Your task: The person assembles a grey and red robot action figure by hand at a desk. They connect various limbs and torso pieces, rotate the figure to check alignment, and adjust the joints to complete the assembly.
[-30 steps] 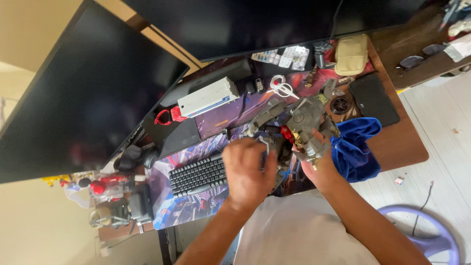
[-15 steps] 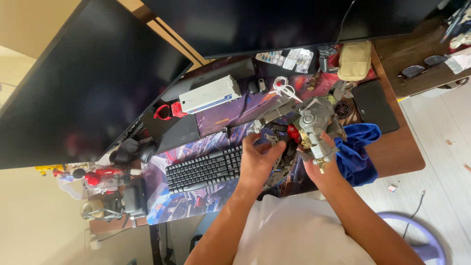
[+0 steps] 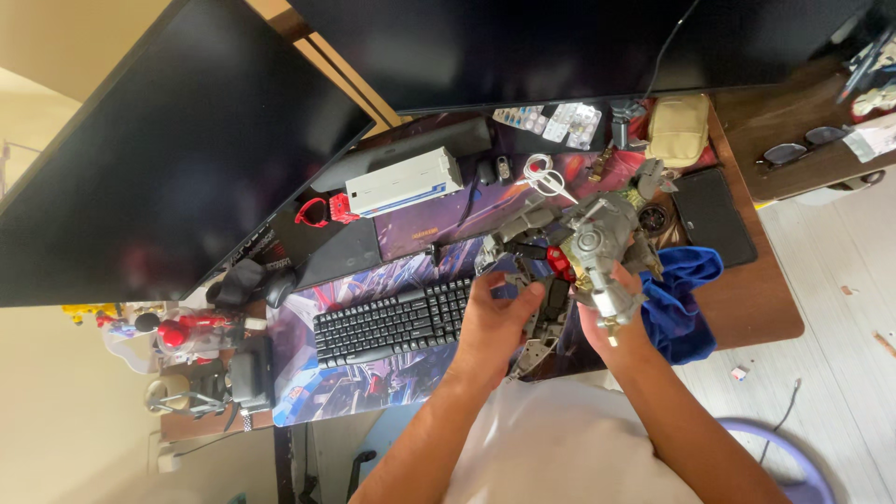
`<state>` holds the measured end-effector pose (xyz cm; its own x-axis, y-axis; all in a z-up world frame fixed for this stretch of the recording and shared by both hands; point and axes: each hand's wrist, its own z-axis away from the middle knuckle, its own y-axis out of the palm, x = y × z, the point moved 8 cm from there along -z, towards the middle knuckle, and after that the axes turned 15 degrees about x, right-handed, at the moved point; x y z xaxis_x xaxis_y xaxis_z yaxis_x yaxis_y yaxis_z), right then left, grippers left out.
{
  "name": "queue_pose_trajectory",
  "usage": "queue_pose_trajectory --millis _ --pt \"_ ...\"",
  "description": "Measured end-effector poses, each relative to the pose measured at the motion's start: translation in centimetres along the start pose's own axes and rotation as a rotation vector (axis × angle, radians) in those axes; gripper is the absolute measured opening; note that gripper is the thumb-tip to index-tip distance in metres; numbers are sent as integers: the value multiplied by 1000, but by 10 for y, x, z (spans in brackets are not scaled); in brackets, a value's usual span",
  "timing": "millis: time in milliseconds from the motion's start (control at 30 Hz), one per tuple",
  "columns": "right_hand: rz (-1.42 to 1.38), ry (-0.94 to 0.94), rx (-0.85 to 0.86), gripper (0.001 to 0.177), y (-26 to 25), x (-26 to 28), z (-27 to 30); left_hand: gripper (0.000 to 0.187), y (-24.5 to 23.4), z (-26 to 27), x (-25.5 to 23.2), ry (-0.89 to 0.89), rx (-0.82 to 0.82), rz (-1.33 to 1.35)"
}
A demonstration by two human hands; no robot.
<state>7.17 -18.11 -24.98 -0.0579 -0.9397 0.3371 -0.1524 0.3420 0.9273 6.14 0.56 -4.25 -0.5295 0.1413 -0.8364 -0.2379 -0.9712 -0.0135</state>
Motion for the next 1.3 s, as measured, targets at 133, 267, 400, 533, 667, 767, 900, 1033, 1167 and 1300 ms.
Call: queue_pose_trajectory --millis 133,267,400,533,667,767,900,1033,1167,1300 --pt "57 44 -130 25 -1 -3 2 66 6 -3 5 23 109 64" --pt "-61 63 -56 19 3 -11 -2 56 7 -7 10 36 344 253" --pt "-135 50 -114 19 -1 -12 2 51 9 -7 3 133 505 437" --pt "-73 66 -65 33 8 -5 3 52 6 -1 4 130 449 239" --pt "-33 47 89 48 32 7 -2 46 6 9 0 90 415 140" --pt "51 -16 224 64 57 19 -2 40 6 20 -15 163 390 -7" --pt "134 -27 215 79 78 28 -3 32 8 33 -15 145 334 -106" --pt "242 21 167 85 109 31 -9 27 5 30 8 65 237 82" --pt "494 43 305 82 157 46 -14 35 -7 25 50 -204 159 233" --pt "555 30 244 68 160 40 -28 40 -28 24 48 -214 100 -8"
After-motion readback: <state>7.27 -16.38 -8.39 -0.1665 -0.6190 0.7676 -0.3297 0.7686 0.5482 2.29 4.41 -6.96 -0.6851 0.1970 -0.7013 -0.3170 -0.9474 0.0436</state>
